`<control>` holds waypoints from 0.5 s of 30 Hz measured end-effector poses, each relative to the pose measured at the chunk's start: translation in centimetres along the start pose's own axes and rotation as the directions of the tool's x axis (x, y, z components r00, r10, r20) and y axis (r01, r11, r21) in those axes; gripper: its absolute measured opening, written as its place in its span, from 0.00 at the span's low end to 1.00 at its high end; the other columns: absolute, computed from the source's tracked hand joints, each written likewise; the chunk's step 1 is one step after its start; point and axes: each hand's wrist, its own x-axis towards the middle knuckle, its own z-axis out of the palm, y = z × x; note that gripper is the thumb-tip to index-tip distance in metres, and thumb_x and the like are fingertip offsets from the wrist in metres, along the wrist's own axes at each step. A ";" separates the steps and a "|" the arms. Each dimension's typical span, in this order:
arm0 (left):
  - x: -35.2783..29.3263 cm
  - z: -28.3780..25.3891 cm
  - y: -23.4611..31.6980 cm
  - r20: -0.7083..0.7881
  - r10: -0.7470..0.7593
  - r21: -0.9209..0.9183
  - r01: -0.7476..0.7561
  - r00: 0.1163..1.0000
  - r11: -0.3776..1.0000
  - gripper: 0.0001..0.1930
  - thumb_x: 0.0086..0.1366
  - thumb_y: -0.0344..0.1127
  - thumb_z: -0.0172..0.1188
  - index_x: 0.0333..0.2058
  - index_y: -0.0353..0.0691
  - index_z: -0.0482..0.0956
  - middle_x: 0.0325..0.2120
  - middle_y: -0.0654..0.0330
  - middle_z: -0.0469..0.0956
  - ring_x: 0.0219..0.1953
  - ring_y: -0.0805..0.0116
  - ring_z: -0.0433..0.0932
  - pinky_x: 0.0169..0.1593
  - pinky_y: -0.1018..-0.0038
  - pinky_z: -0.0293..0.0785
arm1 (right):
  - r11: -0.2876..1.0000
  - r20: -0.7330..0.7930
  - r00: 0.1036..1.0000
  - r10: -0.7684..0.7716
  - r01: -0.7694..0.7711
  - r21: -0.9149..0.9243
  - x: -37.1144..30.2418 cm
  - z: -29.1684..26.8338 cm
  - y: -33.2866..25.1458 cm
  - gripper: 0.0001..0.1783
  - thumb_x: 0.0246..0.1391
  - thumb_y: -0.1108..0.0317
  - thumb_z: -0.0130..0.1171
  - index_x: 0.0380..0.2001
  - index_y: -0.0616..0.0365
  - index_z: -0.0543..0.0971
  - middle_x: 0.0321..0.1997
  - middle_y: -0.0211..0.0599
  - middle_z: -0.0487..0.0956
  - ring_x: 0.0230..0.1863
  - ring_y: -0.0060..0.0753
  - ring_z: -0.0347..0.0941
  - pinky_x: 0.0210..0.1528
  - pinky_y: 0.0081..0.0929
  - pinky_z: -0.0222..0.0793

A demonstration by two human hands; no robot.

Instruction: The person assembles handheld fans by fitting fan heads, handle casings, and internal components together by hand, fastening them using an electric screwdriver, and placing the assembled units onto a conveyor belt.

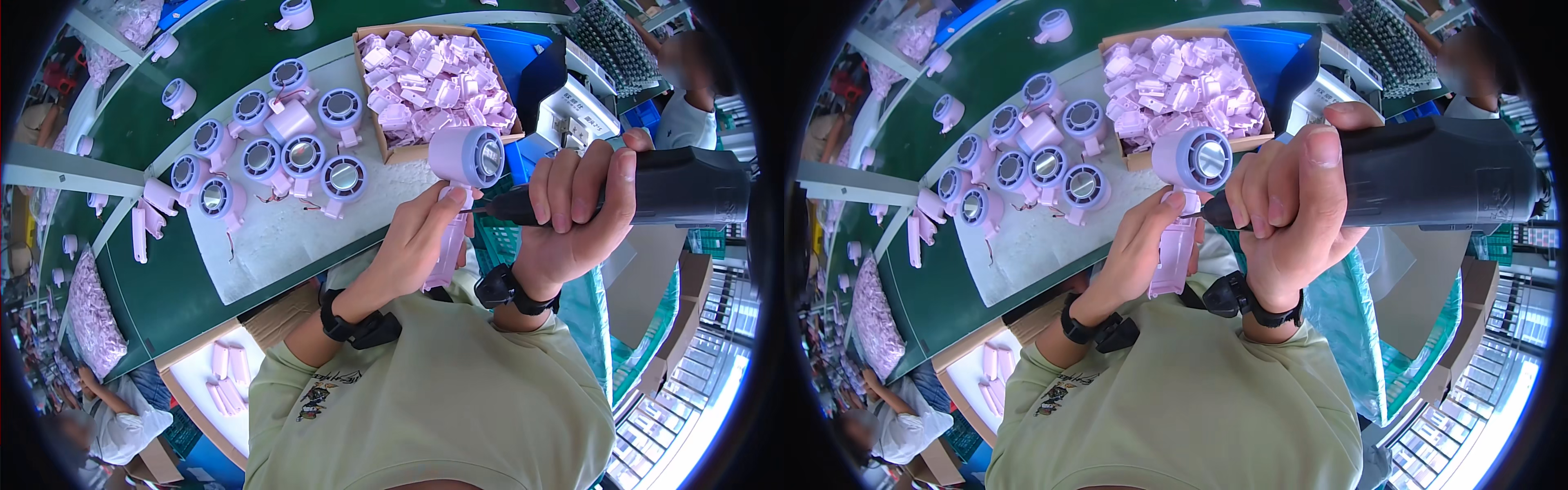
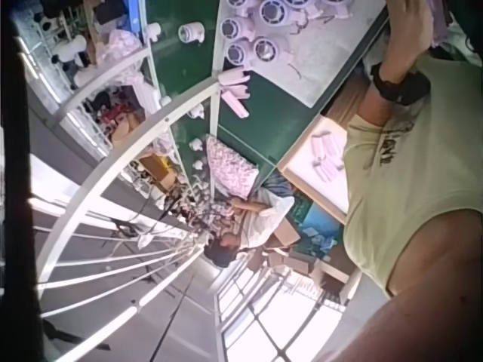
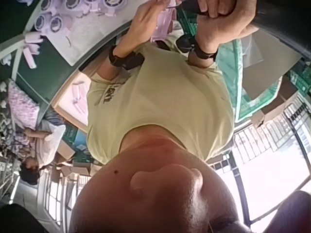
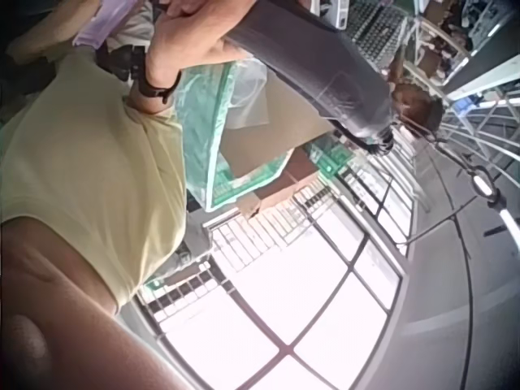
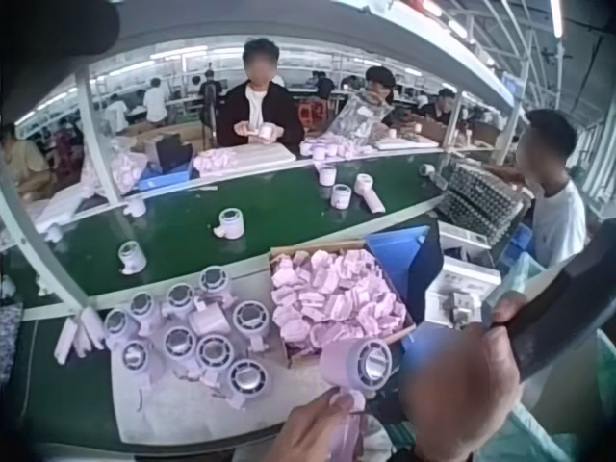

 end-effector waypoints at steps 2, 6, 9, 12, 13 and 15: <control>0.0 0.1 0.0 0.003 0.005 -0.003 -0.005 1.000 1.000 0.22 0.74 0.49 0.40 0.48 0.35 0.72 0.23 0.62 0.72 0.19 0.76 0.73 0.25 0.78 0.67 | 1.000 0.008 1.000 -0.009 0.009 0.014 0.0 0.1 0.0 0.09 0.67 0.67 0.40 0.45 0.55 0.67 0.13 0.21 0.56 0.09 0.11 0.46 0.11 0.15 0.47; -0.6 0.7 0.5 -0.023 -0.065 -0.169 0.060 0.998 0.984 0.22 0.73 0.49 0.39 0.47 0.35 0.71 0.22 0.61 0.72 0.18 0.74 0.73 0.23 0.78 0.68 | 0.999 0.002 1.000 -0.015 0.015 0.036 -0.6 0.7 -0.3 0.07 0.68 0.66 0.39 0.42 0.53 0.67 0.13 0.21 0.57 0.09 0.12 0.47 0.11 0.16 0.48; -1.2 1.1 1.1 -0.122 -0.061 -0.129 0.045 0.991 0.991 0.22 0.73 0.49 0.37 0.47 0.35 0.70 0.22 0.60 0.72 0.16 0.72 0.73 0.21 0.77 0.68 | 0.995 0.128 0.991 -0.043 0.031 0.092 -1.0 0.7 -0.4 0.06 0.68 0.65 0.39 0.41 0.52 0.66 0.13 0.22 0.58 0.09 0.13 0.49 0.12 0.16 0.49; -1.6 1.1 1.4 -0.137 -0.047 -0.136 0.028 0.989 0.990 0.22 0.73 0.49 0.38 0.47 0.35 0.70 0.22 0.60 0.72 0.16 0.72 0.73 0.20 0.77 0.67 | 0.992 0.207 0.977 -0.045 0.019 0.125 -1.3 0.5 -0.5 0.05 0.68 0.63 0.41 0.41 0.50 0.64 0.15 0.24 0.60 0.10 0.16 0.52 0.12 0.18 0.53; -1.6 1.0 1.5 -0.143 -0.038 -0.140 0.017 0.989 0.990 0.22 0.73 0.49 0.38 0.47 0.35 0.70 0.22 0.60 0.72 0.15 0.72 0.73 0.20 0.77 0.67 | 0.992 0.231 0.973 -0.032 0.003 0.125 -1.3 0.3 -0.5 0.06 0.67 0.62 0.43 0.41 0.50 0.62 0.16 0.26 0.62 0.11 0.19 0.54 0.13 0.20 0.56; -1.5 1.0 1.5 -0.158 -0.023 -0.140 0.001 0.987 0.990 0.22 0.73 0.49 0.38 0.47 0.35 0.70 0.22 0.60 0.72 0.15 0.72 0.73 0.20 0.77 0.67 | 0.991 0.254 0.967 -0.020 -0.014 0.131 -1.2 0.3 -0.3 0.08 0.67 0.61 0.45 0.42 0.49 0.60 0.17 0.28 0.63 0.11 0.21 0.56 0.13 0.22 0.58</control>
